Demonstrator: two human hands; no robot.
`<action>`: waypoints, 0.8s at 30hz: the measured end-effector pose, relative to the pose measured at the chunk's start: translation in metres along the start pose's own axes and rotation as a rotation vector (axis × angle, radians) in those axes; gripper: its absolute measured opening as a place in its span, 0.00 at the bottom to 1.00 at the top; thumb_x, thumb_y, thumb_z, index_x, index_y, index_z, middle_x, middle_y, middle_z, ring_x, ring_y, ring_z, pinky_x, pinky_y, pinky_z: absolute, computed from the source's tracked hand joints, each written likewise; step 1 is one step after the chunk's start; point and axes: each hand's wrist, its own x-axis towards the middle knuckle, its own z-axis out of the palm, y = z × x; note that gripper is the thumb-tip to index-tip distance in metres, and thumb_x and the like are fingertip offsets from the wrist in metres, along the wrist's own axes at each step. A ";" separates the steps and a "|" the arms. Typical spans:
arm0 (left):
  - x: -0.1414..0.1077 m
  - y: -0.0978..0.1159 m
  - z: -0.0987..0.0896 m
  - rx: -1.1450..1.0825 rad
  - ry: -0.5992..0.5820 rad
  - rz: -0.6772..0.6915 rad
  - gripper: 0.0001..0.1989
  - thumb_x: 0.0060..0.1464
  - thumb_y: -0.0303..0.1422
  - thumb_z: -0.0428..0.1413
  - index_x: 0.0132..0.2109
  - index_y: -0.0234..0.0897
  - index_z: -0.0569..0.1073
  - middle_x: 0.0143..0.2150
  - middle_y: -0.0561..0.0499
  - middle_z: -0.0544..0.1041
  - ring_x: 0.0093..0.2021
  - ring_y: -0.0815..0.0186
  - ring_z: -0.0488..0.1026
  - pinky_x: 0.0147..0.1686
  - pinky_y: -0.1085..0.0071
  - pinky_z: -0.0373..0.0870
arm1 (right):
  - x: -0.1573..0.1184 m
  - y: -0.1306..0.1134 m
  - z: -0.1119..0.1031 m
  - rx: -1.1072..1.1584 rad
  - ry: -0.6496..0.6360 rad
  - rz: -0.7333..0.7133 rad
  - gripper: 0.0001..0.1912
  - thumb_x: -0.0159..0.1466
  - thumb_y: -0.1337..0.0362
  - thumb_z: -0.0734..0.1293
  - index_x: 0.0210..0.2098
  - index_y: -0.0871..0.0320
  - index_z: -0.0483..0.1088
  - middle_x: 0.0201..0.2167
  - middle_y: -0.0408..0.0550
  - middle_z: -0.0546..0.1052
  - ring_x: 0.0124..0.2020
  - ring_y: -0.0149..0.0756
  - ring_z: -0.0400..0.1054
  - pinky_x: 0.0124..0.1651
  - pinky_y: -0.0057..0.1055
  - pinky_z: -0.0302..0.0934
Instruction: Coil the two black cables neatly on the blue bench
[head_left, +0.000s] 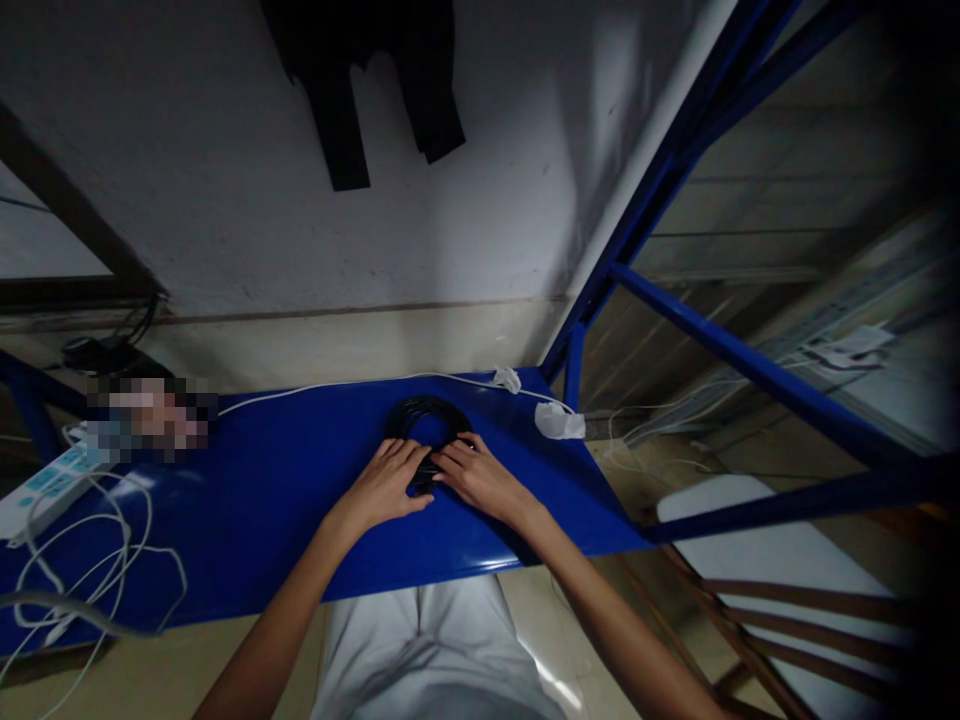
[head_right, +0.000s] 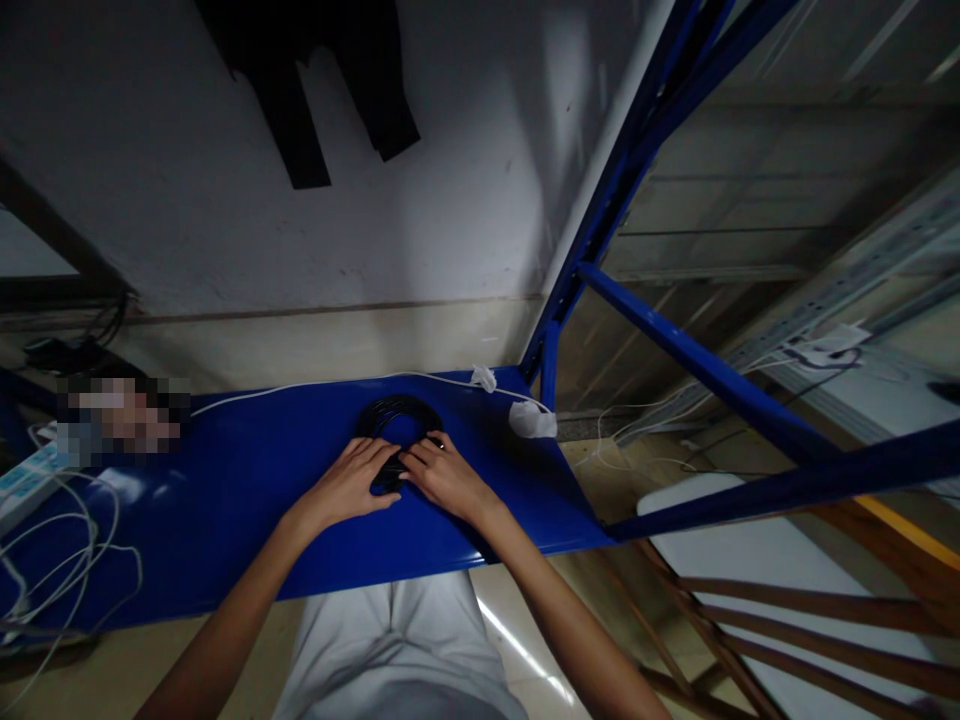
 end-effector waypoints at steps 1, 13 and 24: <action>0.002 0.000 -0.001 0.008 -0.013 0.007 0.24 0.61 0.41 0.65 0.60 0.38 0.72 0.55 0.42 0.77 0.59 0.50 0.73 0.65 0.51 0.65 | 0.000 -0.001 -0.001 0.009 0.008 0.003 0.17 0.81 0.56 0.59 0.60 0.58 0.72 0.50 0.56 0.79 0.55 0.46 0.74 0.70 0.54 0.59; 0.005 -0.005 -0.017 -0.090 -0.077 0.032 0.08 0.60 0.33 0.62 0.45 0.42 0.71 0.42 0.50 0.77 0.49 0.55 0.75 0.60 0.55 0.65 | 0.012 0.003 -0.004 -0.027 -0.101 0.000 0.18 0.73 0.51 0.71 0.53 0.58 0.76 0.46 0.56 0.79 0.54 0.50 0.72 0.72 0.57 0.56; -0.019 -0.022 -0.016 -0.192 0.048 -0.085 0.40 0.50 0.52 0.72 0.66 0.47 0.71 0.70 0.40 0.69 0.71 0.43 0.63 0.70 0.43 0.58 | -0.001 0.000 0.006 0.228 0.084 0.109 0.50 0.56 0.34 0.78 0.68 0.53 0.68 0.67 0.63 0.67 0.71 0.61 0.59 0.75 0.65 0.52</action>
